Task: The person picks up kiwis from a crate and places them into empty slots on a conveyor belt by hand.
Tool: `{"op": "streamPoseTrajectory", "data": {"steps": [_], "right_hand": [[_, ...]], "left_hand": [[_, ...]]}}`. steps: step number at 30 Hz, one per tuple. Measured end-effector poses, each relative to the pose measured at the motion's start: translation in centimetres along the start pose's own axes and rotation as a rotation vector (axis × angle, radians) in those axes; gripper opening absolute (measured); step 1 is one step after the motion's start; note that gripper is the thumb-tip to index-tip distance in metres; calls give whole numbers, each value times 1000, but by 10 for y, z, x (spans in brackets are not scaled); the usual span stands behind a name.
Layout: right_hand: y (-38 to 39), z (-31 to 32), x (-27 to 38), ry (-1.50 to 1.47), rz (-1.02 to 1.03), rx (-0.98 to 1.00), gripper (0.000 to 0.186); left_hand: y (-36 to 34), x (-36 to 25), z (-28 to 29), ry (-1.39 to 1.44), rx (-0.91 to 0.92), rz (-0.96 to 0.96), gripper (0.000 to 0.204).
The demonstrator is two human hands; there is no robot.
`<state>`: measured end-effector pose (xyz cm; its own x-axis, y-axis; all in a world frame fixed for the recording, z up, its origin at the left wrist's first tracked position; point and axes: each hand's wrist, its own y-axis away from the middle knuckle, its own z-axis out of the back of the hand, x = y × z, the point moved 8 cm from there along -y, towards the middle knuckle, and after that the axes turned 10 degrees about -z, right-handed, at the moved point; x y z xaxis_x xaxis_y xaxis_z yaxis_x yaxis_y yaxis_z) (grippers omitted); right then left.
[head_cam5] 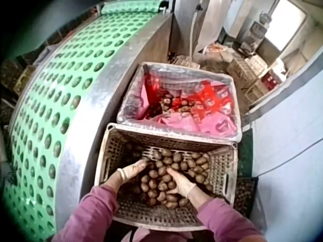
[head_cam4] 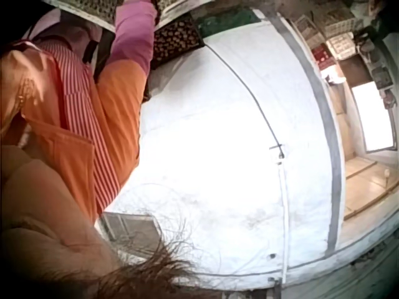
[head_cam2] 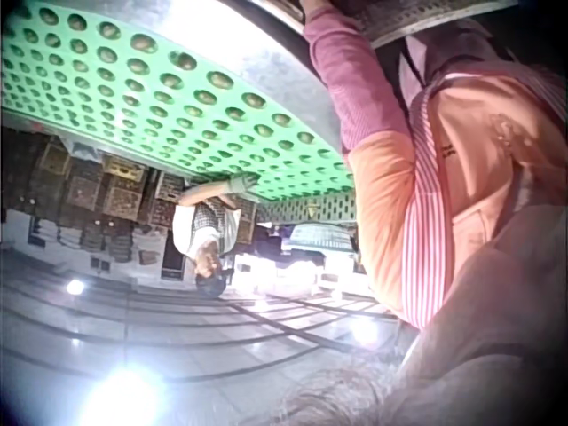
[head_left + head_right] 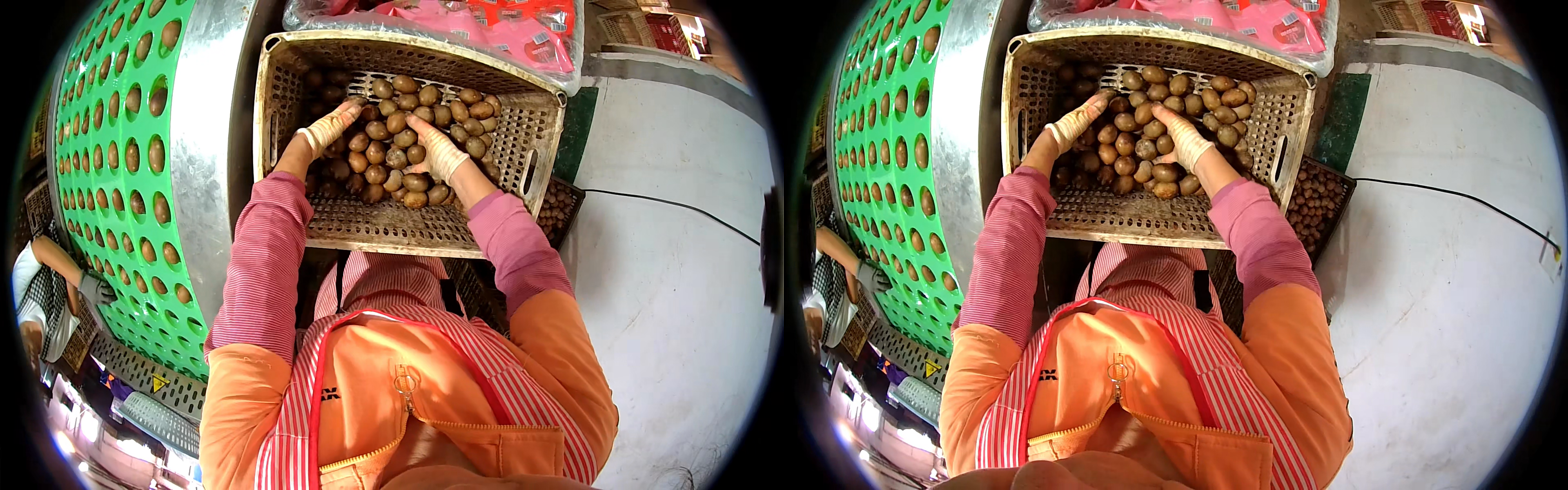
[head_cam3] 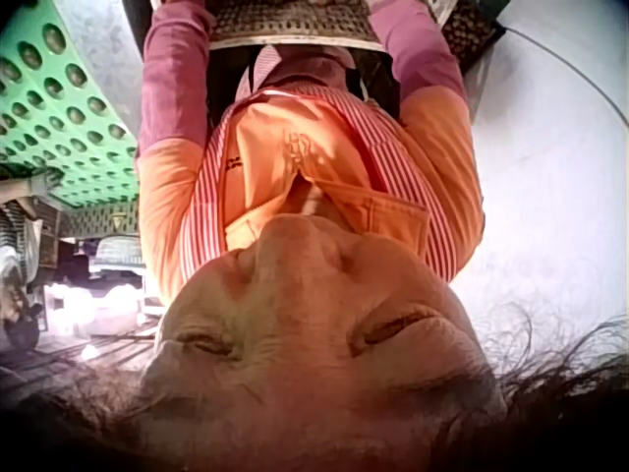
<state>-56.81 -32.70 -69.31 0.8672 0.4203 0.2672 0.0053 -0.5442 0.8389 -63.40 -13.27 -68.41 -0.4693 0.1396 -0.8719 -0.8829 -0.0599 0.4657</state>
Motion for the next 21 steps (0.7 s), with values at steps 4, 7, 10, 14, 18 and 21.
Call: {"op": "streamPoseTrajectory", "data": {"steps": [4, 7, 10, 14, 18, 21], "right_hand": [[0, -7, 8, 34, -18, 11, 89], [8, -20, 12, -23, -48, 52, 88], [9, -24, 13, -160, -33, 22, 80], [-1, -24, 13, -179, -25, 107, 76], [-4, -18, 9, -173, 2, 188, 75], [-8, -20, -4, -288, -76, 268, 75]], "left_hand": [[16, -20, -9, 140, -72, 374, 91], [19, -16, -14, 227, 33, 402, 96], [11, -26, -23, 234, 1, 197, 96], [4, -29, -30, 262, -45, 122, 89], [8, -39, -37, 238, -48, 219, 93], [-4, -36, -46, 359, 23, 78, 96]]}}
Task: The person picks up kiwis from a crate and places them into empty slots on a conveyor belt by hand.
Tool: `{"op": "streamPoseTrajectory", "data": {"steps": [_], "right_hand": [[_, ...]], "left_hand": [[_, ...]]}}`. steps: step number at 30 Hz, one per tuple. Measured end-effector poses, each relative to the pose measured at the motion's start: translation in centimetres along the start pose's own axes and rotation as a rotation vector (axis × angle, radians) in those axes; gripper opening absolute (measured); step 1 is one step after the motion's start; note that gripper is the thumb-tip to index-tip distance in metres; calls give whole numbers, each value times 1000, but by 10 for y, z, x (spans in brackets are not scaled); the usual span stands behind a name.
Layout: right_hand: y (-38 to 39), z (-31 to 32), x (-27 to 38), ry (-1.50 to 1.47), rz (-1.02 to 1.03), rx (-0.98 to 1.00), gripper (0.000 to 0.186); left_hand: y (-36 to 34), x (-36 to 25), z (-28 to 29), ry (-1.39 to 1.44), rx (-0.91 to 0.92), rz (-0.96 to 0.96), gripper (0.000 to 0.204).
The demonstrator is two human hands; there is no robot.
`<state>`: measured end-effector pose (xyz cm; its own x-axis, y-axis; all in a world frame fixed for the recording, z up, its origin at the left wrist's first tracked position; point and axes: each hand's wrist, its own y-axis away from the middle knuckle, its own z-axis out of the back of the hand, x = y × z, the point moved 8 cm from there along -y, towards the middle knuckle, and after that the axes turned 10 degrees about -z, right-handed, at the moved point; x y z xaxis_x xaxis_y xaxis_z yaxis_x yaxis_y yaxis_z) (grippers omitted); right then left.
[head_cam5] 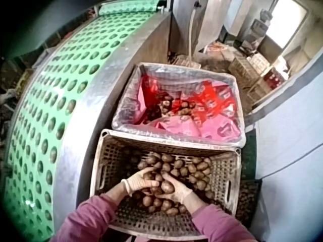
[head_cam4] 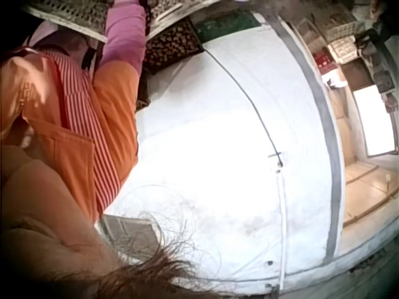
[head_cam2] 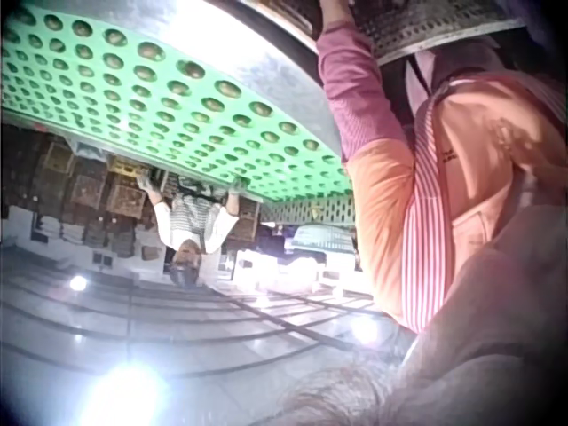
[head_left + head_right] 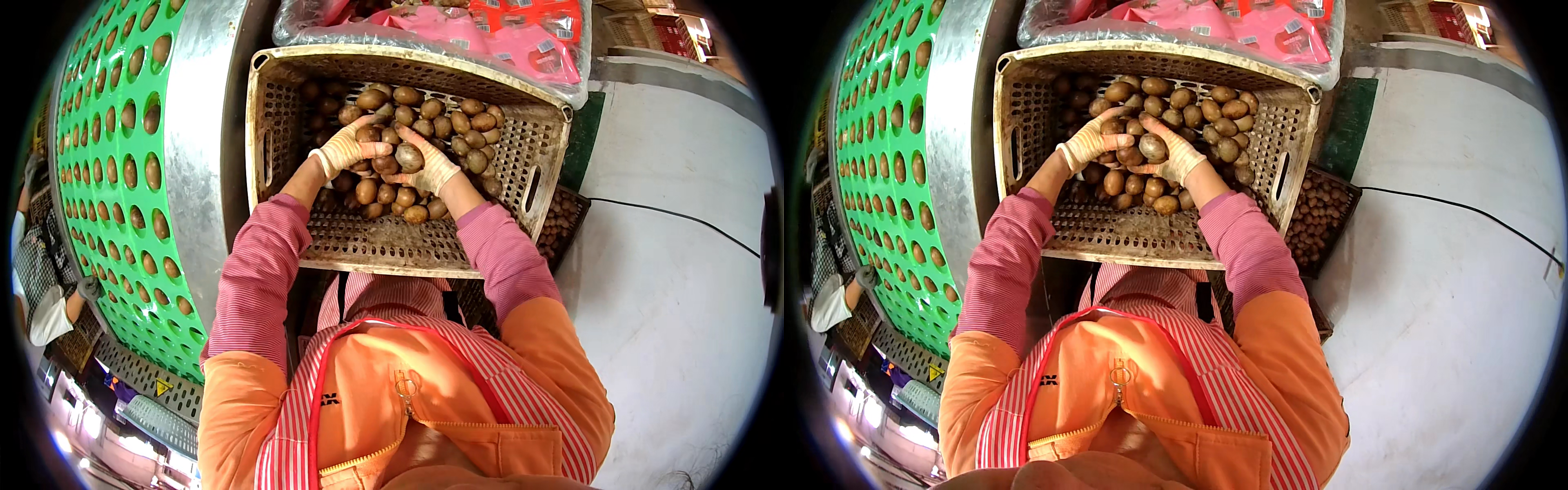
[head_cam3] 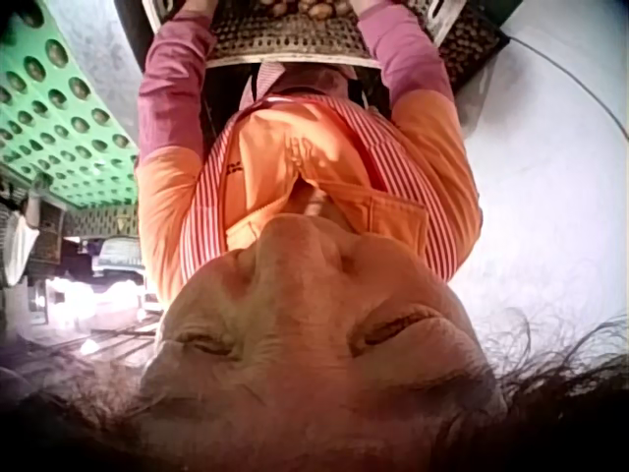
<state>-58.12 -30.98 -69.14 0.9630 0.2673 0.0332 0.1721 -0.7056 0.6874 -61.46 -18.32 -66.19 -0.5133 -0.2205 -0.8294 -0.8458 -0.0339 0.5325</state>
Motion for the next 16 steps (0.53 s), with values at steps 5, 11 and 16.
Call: {"op": "streamPoseTrajectory", "data": {"steps": [5, 11, 16], "right_hand": [[7, -9, 4, -116, 22, -25, 72], [23, -20, -6, -148, 3, -24, 67], [53, -58, -11, -163, -24, 73, 59]], "left_hand": [[2, -13, -13, 77, -50, 56, 94], [25, -34, -32, 163, 31, 62, 76], [66, -68, -41, 140, -54, 29, 84]]}}
